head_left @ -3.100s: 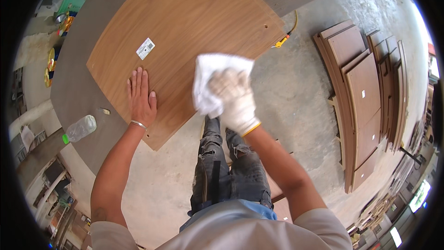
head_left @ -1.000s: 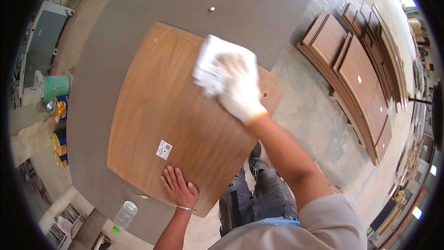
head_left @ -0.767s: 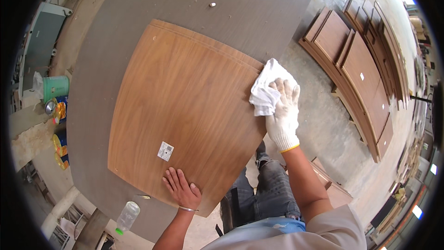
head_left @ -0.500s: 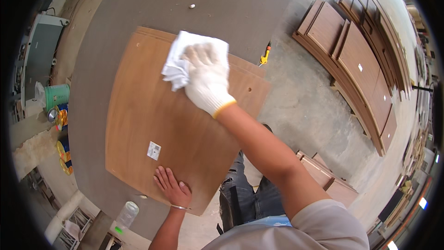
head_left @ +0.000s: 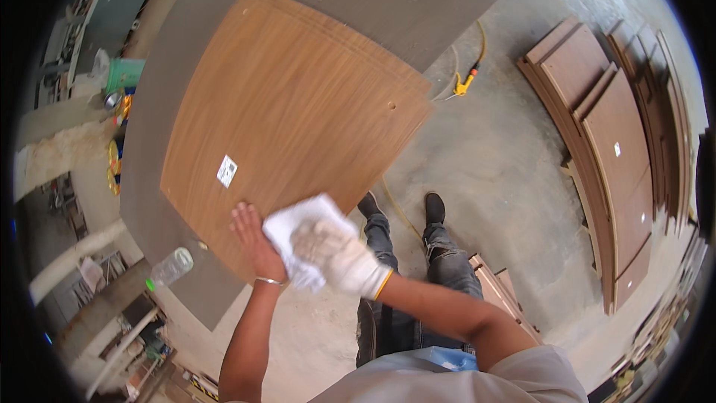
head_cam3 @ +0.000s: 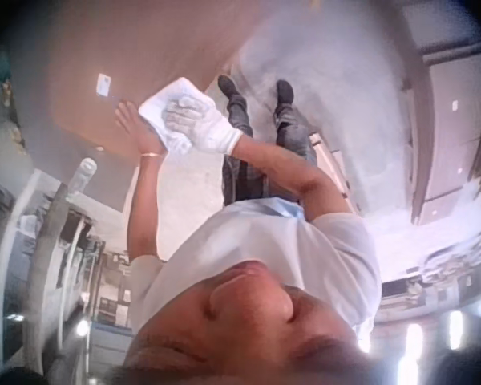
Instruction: The person cleans a wooden panel by scraping residue with a utility knife and wiping the surface with a cloth. They repeatedly apply liquid from a plastic bottle to the cloth and wipe the panel, then move to another panel and repeat the process.
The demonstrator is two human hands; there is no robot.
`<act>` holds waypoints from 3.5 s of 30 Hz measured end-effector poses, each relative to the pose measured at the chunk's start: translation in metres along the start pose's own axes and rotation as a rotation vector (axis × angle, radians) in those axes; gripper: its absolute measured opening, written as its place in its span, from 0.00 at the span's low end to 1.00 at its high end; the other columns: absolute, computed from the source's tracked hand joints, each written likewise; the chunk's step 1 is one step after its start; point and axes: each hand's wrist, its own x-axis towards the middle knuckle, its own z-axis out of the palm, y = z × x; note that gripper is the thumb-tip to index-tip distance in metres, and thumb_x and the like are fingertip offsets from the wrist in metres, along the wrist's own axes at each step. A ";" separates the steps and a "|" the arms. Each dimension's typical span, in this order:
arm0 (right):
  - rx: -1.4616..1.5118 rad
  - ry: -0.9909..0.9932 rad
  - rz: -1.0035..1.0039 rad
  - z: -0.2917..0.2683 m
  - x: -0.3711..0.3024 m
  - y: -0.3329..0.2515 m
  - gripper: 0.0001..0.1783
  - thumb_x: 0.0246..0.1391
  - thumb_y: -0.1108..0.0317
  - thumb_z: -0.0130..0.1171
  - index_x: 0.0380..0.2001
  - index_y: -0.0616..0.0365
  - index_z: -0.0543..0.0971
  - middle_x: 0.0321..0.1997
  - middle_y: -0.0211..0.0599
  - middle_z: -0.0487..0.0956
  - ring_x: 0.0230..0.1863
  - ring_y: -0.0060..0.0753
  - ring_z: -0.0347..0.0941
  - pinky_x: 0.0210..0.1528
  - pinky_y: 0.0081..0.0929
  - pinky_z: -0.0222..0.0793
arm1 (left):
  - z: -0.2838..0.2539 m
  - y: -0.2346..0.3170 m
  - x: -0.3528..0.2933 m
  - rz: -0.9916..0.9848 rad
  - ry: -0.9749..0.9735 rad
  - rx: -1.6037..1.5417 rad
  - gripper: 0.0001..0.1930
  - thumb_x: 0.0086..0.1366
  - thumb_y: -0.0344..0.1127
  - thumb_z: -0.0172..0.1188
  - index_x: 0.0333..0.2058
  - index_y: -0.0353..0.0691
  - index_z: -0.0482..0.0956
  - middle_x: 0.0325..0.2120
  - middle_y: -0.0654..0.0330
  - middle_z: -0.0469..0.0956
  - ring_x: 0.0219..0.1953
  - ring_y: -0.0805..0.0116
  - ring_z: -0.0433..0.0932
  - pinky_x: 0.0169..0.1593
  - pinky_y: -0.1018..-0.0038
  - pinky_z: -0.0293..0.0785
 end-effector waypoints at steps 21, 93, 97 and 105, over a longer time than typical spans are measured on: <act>-0.598 0.621 1.060 -0.190 -0.234 0.053 0.25 0.66 0.49 0.50 0.42 0.59 0.85 0.38 0.58 0.85 0.41 0.53 0.83 0.41 0.49 0.76 | 0.023 0.124 -0.013 -0.179 0.099 0.124 0.50 0.62 0.47 0.70 0.76 0.38 0.53 0.78 0.42 0.47 0.78 0.32 0.45 0.73 0.30 0.46; -1.354 0.295 0.323 -0.146 0.246 -0.038 0.34 0.60 0.68 0.55 0.70 0.62 0.69 0.78 0.53 0.61 0.81 0.62 0.48 0.83 0.57 0.40 | -0.010 0.011 0.078 -0.321 -0.005 -0.233 0.38 0.70 0.45 0.46 0.74 0.30 0.54 0.77 0.37 0.49 0.79 0.34 0.43 0.76 0.31 0.34; -1.362 0.297 0.170 -0.120 0.436 -0.030 0.34 0.60 0.62 0.57 0.67 0.68 0.70 0.74 0.48 0.65 0.77 0.54 0.53 0.82 0.49 0.39 | -0.002 0.015 0.084 -0.307 0.047 -0.243 0.38 0.70 0.45 0.46 0.73 0.29 0.55 0.76 0.38 0.50 0.78 0.33 0.46 0.75 0.30 0.37; -1.281 0.256 0.256 -0.158 0.289 -0.034 0.24 0.63 0.67 0.60 0.61 0.62 0.76 0.72 0.56 0.68 0.75 0.58 0.60 0.78 0.45 0.56 | -0.005 0.013 0.074 -0.358 0.010 -0.257 0.39 0.69 0.47 0.49 0.73 0.30 0.57 0.77 0.39 0.50 0.79 0.36 0.46 0.75 0.30 0.38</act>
